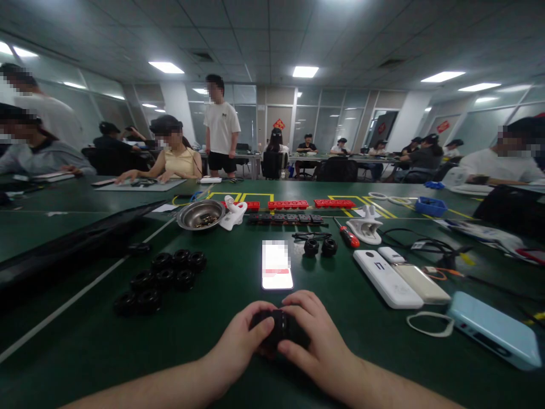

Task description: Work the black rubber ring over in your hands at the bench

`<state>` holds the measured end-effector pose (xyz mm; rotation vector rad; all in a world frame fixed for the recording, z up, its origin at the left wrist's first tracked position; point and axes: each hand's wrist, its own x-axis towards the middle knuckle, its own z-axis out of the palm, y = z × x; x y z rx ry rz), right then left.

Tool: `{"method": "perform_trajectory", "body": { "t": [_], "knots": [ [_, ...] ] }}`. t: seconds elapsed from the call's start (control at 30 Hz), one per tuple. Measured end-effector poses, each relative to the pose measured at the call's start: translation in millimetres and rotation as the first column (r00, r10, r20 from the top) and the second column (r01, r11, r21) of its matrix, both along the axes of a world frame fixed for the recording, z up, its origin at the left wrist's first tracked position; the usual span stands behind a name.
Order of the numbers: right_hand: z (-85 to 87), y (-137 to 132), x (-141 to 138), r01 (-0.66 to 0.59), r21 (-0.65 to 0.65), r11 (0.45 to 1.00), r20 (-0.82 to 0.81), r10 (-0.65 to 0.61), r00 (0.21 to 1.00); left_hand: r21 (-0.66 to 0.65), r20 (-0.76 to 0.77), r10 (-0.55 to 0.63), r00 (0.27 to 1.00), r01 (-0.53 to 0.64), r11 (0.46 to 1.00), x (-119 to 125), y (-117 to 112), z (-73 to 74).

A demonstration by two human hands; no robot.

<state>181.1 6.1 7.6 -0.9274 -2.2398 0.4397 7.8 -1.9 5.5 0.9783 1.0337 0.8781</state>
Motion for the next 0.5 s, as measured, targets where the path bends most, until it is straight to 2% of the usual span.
{"method": "perform_trajectory", "body": {
  "t": [0.23, 0.33, 0.5],
  "knots": [
    [-0.2, -8.2, -1.7, -0.111, 0.181, 0.977, 0.144, 0.086, 0.986, 0.007, 0.069, 0.005, 0.998, -0.006, 1.0, 0.1, 4.7, -10.7],
    [-1.0, -7.9, -1.3, -0.087, 0.144, 0.986, 0.156, 0.064, 0.986, 0.017, 0.075, 0.015, 0.997, -0.016, 1.0, -0.9, 5.5, -14.0],
    [1.5, -3.8, -1.2, 0.017, -0.007, 1.0, 0.039, -0.017, 0.999, 0.01, 0.031, 0.03, 0.999, -0.03, 0.999, -1.0, 2.5, -7.3]
  ]
}}
